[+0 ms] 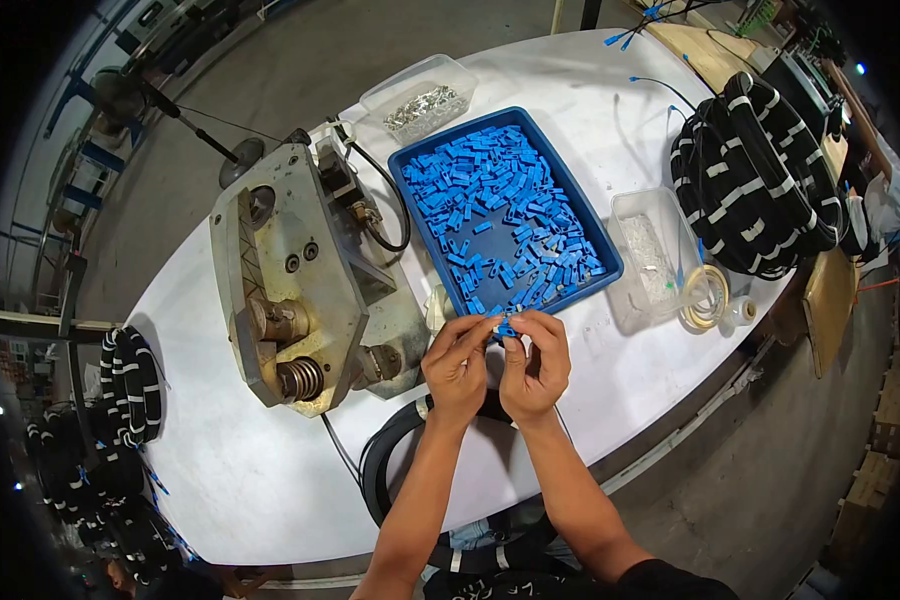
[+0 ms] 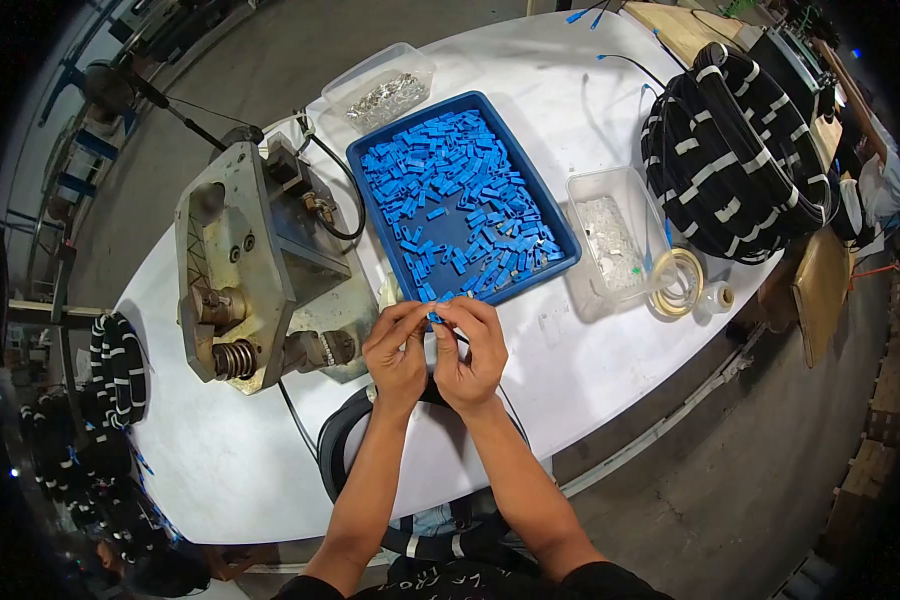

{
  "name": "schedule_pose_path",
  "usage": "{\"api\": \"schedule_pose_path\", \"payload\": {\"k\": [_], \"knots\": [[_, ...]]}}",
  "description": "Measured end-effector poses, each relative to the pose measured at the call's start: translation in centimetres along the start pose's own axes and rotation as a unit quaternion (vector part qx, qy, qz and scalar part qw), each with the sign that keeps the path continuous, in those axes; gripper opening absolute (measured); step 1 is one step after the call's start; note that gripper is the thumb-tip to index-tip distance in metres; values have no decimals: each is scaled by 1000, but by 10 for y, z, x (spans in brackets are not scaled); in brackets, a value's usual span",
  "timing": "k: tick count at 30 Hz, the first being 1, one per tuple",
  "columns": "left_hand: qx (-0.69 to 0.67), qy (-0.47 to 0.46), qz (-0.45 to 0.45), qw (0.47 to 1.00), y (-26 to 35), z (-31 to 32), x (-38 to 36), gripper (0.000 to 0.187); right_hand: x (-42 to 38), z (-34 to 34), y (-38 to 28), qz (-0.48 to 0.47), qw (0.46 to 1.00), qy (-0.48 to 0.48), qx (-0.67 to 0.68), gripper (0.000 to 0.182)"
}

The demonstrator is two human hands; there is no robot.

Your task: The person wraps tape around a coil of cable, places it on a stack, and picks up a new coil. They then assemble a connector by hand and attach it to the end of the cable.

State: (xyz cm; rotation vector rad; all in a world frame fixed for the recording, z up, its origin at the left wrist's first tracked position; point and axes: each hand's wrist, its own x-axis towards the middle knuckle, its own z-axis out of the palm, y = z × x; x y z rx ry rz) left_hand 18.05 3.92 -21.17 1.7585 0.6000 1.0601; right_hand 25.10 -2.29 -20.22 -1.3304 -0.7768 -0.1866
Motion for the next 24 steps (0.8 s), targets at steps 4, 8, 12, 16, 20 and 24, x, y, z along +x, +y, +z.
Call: {"api": "schedule_pose_path", "payload": {"k": [4,8,12,16,20,24], "knots": [[-9,-2,1,1000,-1,-1,-1,37,-1,1,1,16,1000,-15,6,19],[-2,7,0,1000,0,0,0,33,-1,2,2,24,999,-27,-10,19],[-16,13,-39,999,0,1,0,25,-1,2,2,34,999,-35,-17,18],[-43,-48,-101,993,-8,1,-4,22,-1,2,3,56,998,-23,-29,20],[-19,-21,-97,995,-12,5,-3,19,-3,5,7,96,995,2,-3,22],[-35,1,-84,996,-13,5,-3,16,1,2,4,95,995,-18,-18,22]]}}
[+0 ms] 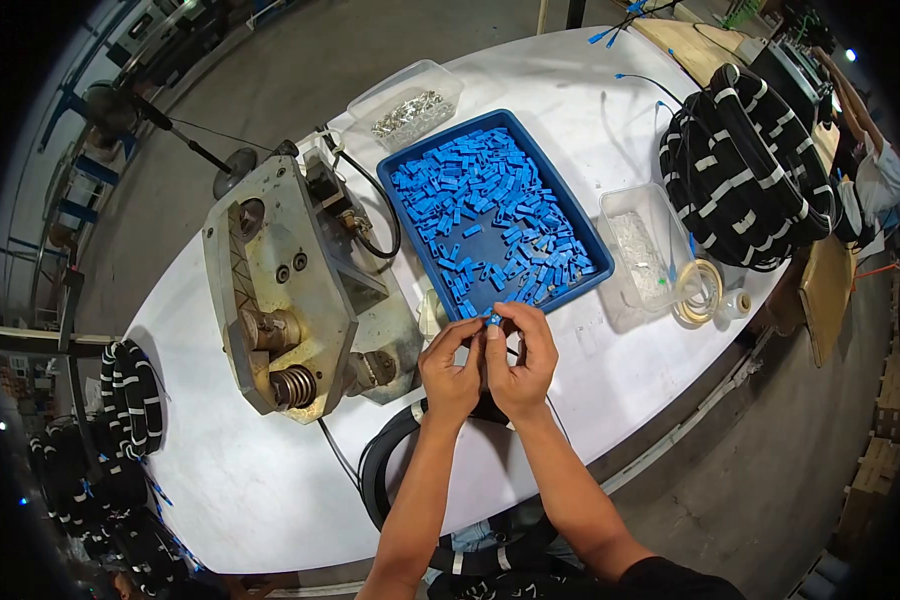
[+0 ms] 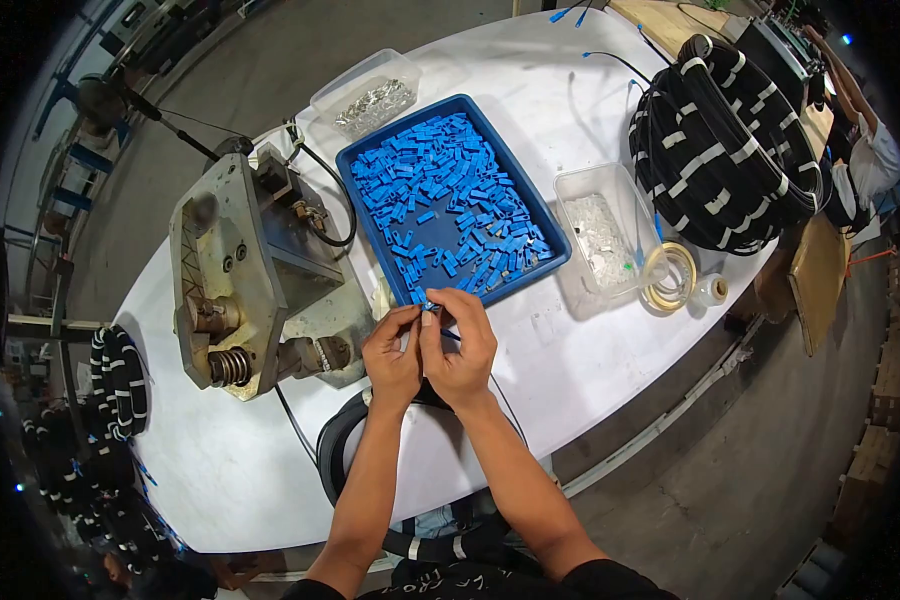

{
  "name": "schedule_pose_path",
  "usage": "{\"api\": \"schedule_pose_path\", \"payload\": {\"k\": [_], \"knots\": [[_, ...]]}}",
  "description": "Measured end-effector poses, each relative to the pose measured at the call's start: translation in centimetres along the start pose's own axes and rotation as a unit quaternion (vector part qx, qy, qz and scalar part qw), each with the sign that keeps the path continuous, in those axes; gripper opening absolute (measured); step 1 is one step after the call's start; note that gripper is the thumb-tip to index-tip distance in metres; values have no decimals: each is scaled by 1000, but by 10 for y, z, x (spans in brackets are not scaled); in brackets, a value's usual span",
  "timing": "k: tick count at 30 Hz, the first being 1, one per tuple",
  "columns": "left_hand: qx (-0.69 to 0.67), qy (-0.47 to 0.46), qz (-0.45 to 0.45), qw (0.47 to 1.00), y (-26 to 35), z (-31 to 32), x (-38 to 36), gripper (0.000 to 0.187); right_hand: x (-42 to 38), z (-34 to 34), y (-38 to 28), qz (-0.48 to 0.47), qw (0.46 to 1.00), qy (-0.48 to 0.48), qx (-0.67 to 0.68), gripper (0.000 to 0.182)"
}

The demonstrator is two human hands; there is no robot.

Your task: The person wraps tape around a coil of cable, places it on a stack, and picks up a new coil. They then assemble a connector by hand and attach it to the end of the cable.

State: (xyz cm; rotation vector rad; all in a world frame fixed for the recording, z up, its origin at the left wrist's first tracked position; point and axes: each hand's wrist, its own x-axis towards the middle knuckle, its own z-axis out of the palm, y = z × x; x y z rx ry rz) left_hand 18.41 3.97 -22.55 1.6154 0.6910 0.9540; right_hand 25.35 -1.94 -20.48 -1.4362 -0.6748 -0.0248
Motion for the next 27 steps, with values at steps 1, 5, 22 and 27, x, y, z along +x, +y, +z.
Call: {"api": "schedule_pose_path", "payload": {"k": [1,5,22,27], "knots": [[-7,3,8,1000,1,1,0,14,1,0,-2,0,1000,-3,-3,22],[19,-16,23,999,2,-2,0,9,1,0,0,24,1000,-8,-11,22],[52,-19,36,998,6,-5,0,7,1,4,0,7,1000,-9,-14,18],[60,-20,38,997,12,-4,2,7,1,1,0,34,999,-11,-15,17]]}}
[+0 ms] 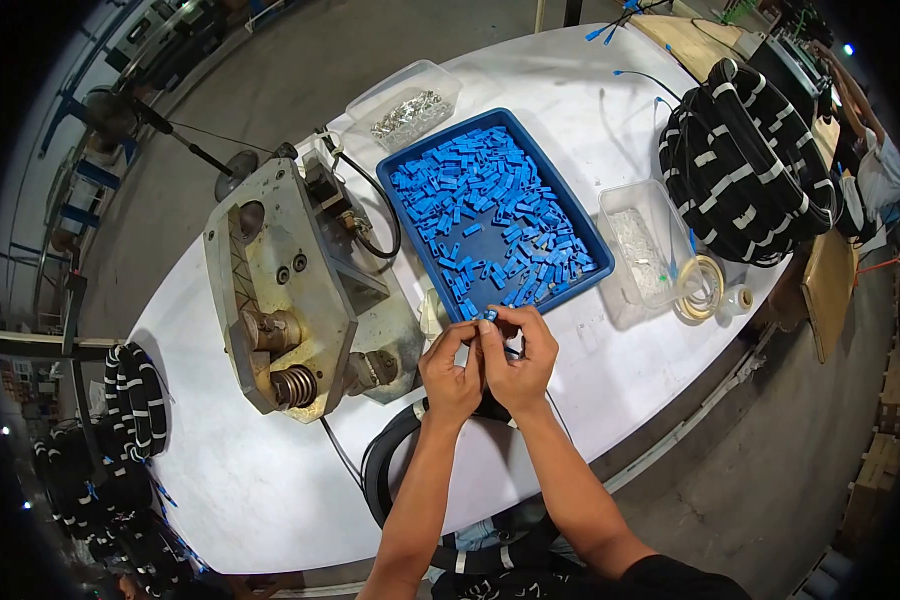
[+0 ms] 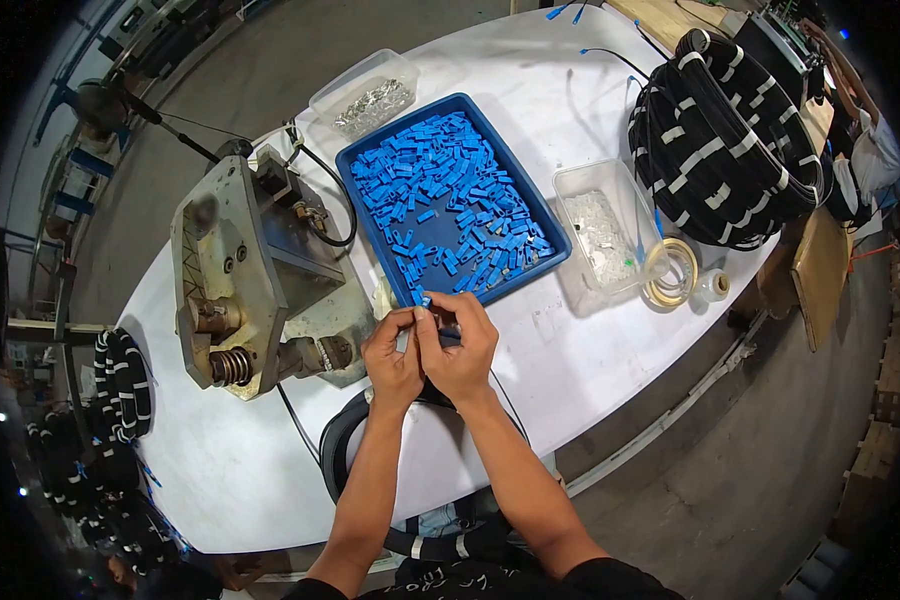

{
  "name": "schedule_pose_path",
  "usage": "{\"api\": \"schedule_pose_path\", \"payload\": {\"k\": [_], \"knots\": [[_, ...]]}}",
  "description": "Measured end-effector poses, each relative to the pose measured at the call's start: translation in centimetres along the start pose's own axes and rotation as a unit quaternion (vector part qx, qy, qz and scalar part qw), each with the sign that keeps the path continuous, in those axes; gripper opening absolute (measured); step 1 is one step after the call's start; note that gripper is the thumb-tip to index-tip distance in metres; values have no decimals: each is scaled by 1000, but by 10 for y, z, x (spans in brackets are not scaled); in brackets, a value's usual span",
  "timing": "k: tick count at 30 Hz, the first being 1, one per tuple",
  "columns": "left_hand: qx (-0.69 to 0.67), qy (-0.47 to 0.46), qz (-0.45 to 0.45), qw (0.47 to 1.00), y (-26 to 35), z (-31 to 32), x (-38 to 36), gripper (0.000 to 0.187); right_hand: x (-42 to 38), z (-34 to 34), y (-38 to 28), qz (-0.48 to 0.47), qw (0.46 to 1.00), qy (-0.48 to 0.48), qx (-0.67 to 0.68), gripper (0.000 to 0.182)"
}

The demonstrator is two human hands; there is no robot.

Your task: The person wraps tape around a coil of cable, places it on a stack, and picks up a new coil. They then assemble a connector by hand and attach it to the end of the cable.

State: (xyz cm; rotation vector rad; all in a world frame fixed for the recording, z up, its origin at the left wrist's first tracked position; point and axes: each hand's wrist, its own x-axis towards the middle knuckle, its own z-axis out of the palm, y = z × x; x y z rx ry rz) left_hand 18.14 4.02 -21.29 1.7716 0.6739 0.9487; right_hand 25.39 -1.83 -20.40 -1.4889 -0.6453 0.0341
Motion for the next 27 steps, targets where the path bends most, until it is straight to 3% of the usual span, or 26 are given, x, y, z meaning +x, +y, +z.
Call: {"api": "schedule_pose_path", "payload": {"k": [3,5,9,17,23,27], "knots": [[10,3,11,1000,0,-1,-1,7,2,0,2,-10,1000,1,-10,18],[4,2,9,1000,-3,-1,-2,8,5,1,2,-94,994,3,-48,18],[1,4,14,1000,-4,-1,-3,8,5,2,1,-98,993,9,-62,16],[-9,11,16,1000,-8,-1,-2,9,5,-4,6,-2,999,-50,-13,11],[-9,4,10,1000,-10,-2,-3,9,3,2,11,-63,997,-37,-24,12],[4,12,19,1000,-7,-3,-2,9,2,1,11,-56,997,-44,-20,12]]}}
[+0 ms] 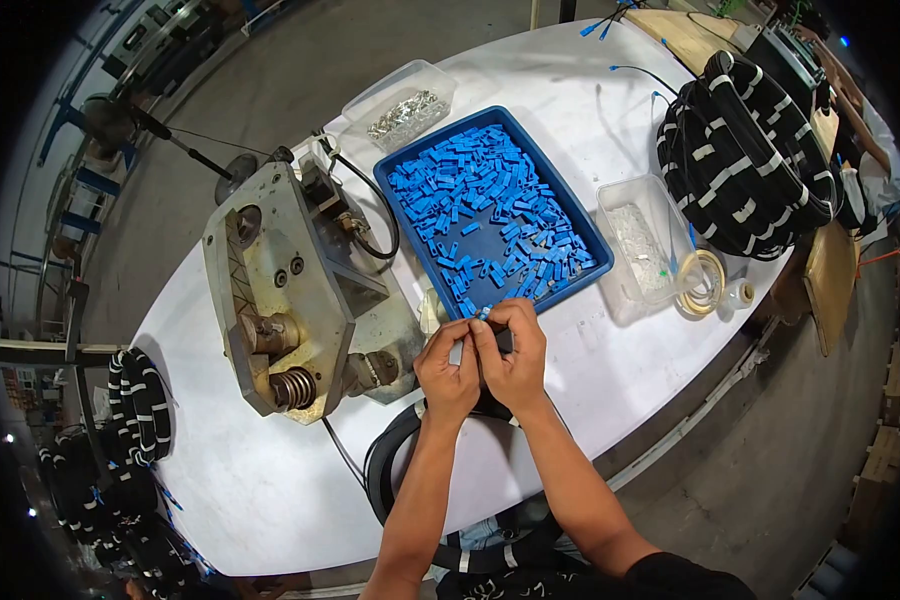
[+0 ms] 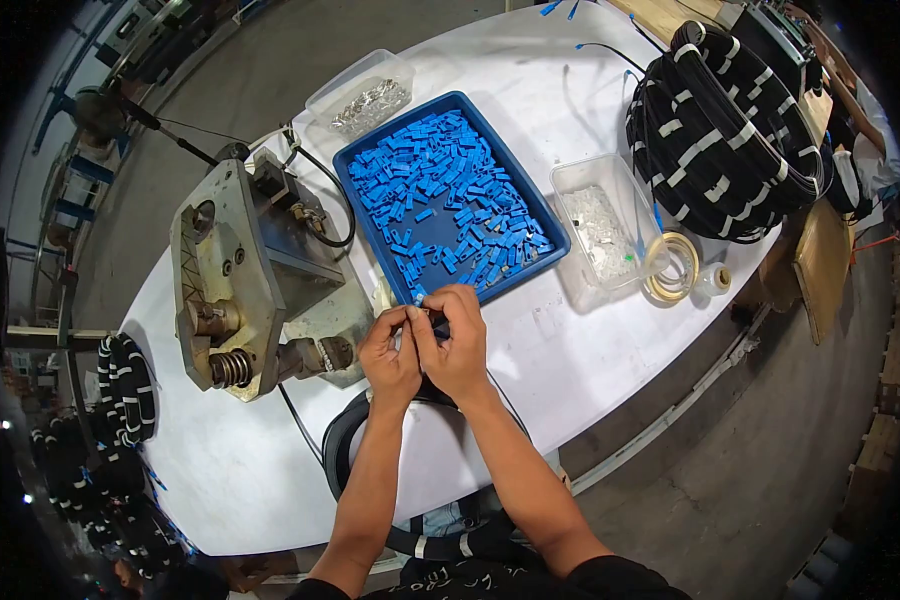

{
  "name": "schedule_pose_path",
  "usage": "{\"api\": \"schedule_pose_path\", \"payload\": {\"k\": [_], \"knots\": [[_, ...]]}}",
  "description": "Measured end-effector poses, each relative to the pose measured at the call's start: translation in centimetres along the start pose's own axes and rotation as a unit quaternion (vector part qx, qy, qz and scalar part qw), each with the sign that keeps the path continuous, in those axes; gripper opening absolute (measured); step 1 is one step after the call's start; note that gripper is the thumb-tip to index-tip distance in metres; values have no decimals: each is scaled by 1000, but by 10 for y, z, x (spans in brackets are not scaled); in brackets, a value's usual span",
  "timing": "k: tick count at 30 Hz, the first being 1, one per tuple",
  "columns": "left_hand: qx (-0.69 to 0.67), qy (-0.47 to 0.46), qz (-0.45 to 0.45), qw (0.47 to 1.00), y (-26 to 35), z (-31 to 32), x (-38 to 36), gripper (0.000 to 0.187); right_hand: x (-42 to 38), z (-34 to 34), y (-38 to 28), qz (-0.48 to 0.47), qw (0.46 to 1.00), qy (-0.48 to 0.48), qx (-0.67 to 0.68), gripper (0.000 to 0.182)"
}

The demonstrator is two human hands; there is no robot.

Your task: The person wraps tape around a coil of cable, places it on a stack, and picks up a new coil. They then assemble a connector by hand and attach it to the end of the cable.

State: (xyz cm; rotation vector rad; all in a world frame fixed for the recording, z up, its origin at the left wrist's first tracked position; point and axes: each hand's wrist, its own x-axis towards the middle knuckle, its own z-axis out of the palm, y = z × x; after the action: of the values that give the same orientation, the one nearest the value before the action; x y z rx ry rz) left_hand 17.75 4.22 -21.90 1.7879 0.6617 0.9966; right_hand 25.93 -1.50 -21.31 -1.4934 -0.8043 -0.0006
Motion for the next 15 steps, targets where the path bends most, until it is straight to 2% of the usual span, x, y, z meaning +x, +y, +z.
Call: {"api": "schedule_pose_path", "payload": {"k": [2,9,15], "knots": [[7,0,3,1000,1,0,1,10,0,-2,-1,55,998,-22,29,12],[-24,6,-16,1000,-2,7,1,12,1,-3,-1,70,996,1,60,12],[-71,3,-41,997,1,7,-1,12,-2,-5,-1,158,973,16,170,16]]}}
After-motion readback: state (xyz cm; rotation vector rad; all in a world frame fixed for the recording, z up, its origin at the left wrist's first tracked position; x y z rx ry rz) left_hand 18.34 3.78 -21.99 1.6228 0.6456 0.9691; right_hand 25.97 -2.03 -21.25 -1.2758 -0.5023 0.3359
